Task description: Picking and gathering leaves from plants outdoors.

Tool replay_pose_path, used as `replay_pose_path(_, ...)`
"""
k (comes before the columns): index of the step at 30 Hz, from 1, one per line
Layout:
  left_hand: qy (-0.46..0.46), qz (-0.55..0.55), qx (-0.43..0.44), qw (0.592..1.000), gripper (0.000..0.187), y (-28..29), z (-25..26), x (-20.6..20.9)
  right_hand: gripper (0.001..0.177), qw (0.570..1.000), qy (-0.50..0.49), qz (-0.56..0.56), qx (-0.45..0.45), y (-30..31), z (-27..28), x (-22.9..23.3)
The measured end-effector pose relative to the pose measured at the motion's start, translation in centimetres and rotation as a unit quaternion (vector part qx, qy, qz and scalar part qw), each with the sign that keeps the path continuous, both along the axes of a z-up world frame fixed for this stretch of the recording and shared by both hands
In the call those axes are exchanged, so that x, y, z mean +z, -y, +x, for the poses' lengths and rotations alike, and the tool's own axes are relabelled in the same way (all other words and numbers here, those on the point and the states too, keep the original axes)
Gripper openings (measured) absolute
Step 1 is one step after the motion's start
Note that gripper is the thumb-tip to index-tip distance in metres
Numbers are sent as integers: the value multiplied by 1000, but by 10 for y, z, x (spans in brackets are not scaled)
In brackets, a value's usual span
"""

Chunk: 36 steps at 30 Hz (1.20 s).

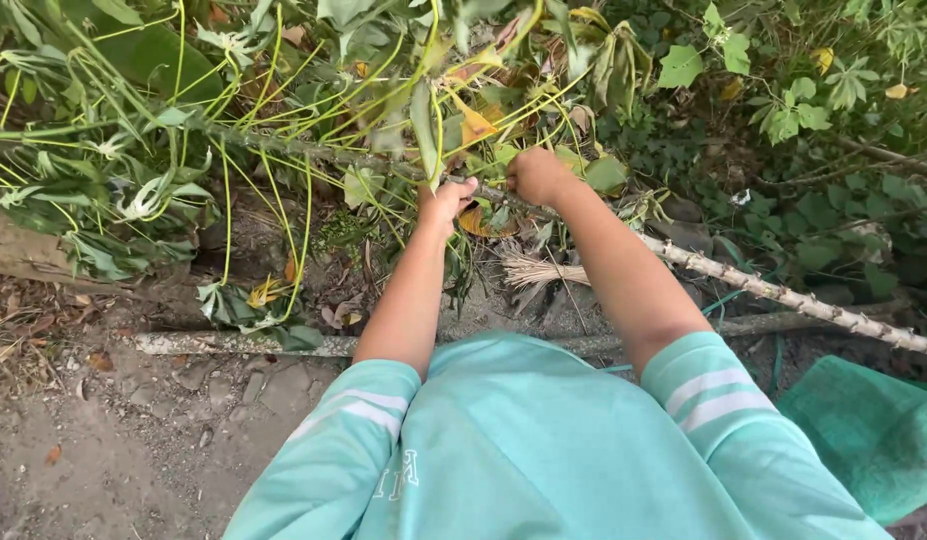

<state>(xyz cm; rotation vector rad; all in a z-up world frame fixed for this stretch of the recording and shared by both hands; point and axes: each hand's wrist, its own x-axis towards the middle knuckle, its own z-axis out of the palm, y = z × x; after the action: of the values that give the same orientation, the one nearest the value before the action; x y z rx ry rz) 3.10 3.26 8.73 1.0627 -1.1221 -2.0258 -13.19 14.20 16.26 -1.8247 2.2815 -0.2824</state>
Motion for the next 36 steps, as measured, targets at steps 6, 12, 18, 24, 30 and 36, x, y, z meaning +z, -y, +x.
replay_pose_path(6, 6, -2, -8, 1000, 46, 2, -4, -2, 14, 998, -40, 56, -5, 15, 6, 32)
replay_pose_path(12, -4, 11, -20, 1000, 48, -1, 7, -2, 16, 930, -29, 256, -261, -52, -82, 67)
replay_pose_path(18, -28, 10, -4, 1000, 42, -5, 6, 11, 37, 892, -55, -17, -449, -102, -183, -14)
replay_pose_path(24, -50, -18, -51, 997, 26, 6, 6, 21, 23, 946, 114, -162, -256, -75, -27, 11)
replay_pose_path(30, -17, -29, -80, 996, 30, 15, 2, 50, 28, 953, 266, -41, -140, -78, 67, -11)
replay_pose_path(36, 55, -83, -77, 992, 60, 28, -8, 62, 58, 896, 54, -381, -220, -42, 69, -43)
